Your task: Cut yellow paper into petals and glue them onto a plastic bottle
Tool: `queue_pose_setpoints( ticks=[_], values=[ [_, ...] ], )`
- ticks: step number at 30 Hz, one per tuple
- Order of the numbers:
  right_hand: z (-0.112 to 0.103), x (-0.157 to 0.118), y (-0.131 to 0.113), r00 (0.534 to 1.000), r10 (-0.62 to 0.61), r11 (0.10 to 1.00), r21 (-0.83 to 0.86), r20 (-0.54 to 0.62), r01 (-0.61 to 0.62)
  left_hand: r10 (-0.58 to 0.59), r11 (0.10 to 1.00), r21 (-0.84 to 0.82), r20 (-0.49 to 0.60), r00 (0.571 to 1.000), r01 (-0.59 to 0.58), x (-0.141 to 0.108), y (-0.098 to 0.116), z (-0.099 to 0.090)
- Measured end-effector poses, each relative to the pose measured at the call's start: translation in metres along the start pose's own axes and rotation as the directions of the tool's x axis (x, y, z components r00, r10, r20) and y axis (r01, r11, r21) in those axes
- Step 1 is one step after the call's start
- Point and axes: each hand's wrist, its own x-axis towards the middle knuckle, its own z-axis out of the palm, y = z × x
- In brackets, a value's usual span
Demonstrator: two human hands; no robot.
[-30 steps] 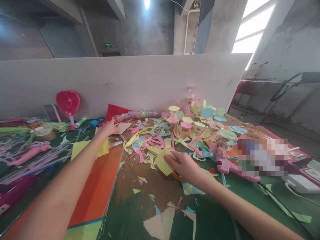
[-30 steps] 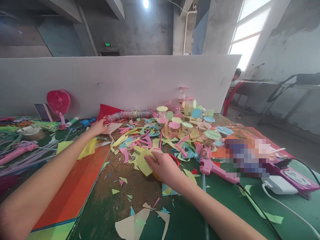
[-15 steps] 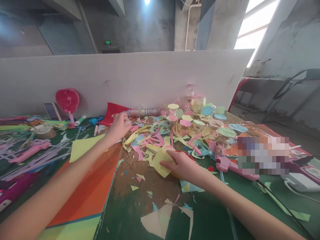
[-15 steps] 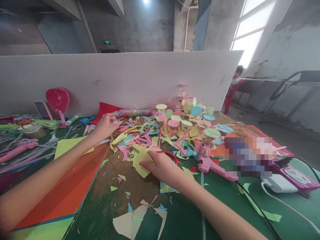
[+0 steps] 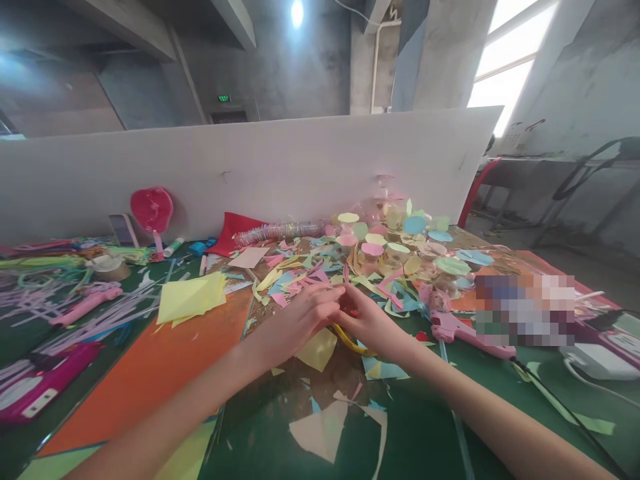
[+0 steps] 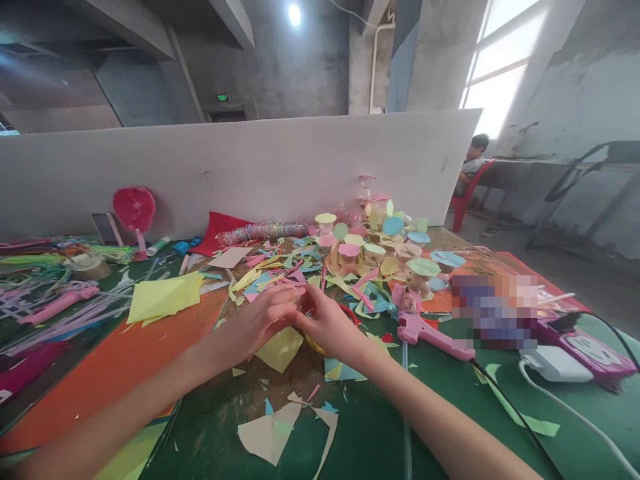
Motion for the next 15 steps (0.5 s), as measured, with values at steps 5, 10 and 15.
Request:
queue_pose_setpoints(
  ticks=[5,10,15],
  values=[
    [0.002,-0.002,-0.003,1.000,-0.005,0.999,-0.031,-0.012,0.005,-0.270,0.944,-0.238,-0.159,0.950,0.229,-0.006,0.006,0.010],
    [0.000,-0.005,-0.008,0.999,-0.022,0.993,-0.116,0.026,0.025,-0.582,0.699,-0.533,-0.036,0.813,0.477,-0.007,0.007,0.014],
    [-0.014,-0.006,-0.018,0.998,-0.062,0.775,-0.630,0.011,0.055,-0.620,0.633,-0.608,-0.028,0.784,0.479,-0.006,0.000,0.012]
  ],
)
